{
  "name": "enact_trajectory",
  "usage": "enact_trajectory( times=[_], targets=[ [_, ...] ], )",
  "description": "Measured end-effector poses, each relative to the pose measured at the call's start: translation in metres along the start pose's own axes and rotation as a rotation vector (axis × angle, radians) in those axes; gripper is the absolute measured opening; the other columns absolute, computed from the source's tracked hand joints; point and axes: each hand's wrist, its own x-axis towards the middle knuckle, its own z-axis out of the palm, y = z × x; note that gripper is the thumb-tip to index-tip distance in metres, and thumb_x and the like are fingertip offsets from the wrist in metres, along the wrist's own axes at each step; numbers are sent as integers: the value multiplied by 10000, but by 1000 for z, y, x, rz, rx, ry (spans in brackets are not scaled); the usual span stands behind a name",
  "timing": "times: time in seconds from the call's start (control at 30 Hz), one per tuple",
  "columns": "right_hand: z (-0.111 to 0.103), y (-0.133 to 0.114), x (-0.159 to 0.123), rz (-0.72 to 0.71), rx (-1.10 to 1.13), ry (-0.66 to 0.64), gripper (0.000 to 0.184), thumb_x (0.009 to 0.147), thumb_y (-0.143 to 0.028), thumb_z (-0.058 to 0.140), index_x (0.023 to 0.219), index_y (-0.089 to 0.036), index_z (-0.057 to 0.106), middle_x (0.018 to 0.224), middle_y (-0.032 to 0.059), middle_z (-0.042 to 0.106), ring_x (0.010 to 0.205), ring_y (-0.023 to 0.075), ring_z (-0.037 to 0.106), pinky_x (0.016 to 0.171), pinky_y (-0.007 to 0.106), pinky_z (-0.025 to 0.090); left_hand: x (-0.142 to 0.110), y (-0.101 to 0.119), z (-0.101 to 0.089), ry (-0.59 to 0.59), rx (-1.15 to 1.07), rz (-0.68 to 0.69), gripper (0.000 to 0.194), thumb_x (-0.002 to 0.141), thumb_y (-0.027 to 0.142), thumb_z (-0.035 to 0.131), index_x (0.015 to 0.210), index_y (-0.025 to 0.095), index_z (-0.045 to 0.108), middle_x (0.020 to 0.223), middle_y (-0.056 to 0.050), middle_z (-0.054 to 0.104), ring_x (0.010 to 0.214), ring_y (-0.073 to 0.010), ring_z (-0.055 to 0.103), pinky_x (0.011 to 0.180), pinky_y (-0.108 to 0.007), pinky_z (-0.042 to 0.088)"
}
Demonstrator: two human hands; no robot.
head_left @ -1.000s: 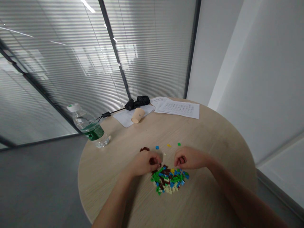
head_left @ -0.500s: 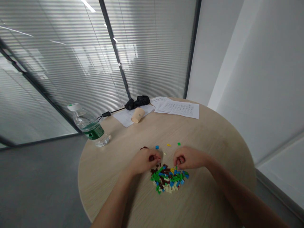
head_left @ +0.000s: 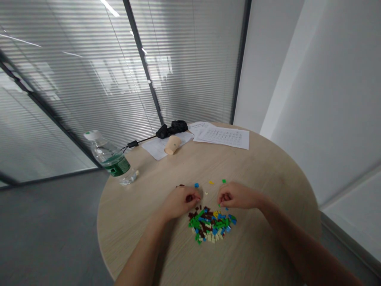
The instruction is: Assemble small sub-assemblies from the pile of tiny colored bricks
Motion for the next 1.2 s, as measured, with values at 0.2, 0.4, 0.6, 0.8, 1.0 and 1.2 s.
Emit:
enact_trajectory(
  times=[0.2, 0.4, 0.6, 0.8, 1.0, 1.2],
  targets=[
    [-17, 19, -2, 91, -152, 342, 134, 807, -218, 554, 799, -154, 671, 769, 45, 642, 670, 137, 551, 624, 235, 391, 0, -1, 0, 2, 2, 27, 163, 802, 223, 484, 773, 171, 636, 680, 14, 608, 616, -109, 524, 592, -205, 338],
    [-17, 28, 2, 302, -344, 493, 128, 822, -189, 534, 801, -156, 656, 835, 67, 652, 778, 168, 573, 702, 256, 381, 0, -2, -1, -1, 35, 4, 183, 808, 244, 481, 762, 171, 642, 710, 3, 617, 636, -115, 531, 587, -203, 335],
    [-15, 27, 4, 375, -353, 451, 143, 827, -155, 516, 798, -156, 657, 853, 72, 664, 806, 168, 581, 724, 252, 378, 0, -2, -1, 7, 49, 9, 181, 801, 232, 478, 763, 174, 645, 700, 11, 614, 638, -111, 529, 598, -201, 336],
    [-13, 28, 4, 350, -324, 424, 135, 822, -152, 527, 805, -149, 661, 860, 79, 673, 814, 173, 581, 733, 260, 382, 0, -1, -2, -3, 55, -9, 193, 801, 231, 470, 786, 176, 655, 729, 1, 628, 654, -120, 539, 611, -207, 347],
    [-13, 29, 5, 348, -306, 423, 120, 816, -153, 541, 814, -154, 661, 865, 81, 667, 813, 179, 581, 731, 268, 384, 0, -1, -2, -7, 64, -19, 192, 807, 245, 476, 777, 181, 655, 724, 1, 628, 652, -124, 537, 602, -208, 343],
    [-13, 30, 4, 336, -299, 414, 128, 814, -164, 540, 854, -156, 661, 875, 72, 663, 814, 171, 579, 739, 262, 384, 0, -2, -1, -8, 71, -14, 190, 812, 250, 478, 795, 180, 653, 733, -3, 633, 663, -128, 547, 614, -214, 353]
  ],
)
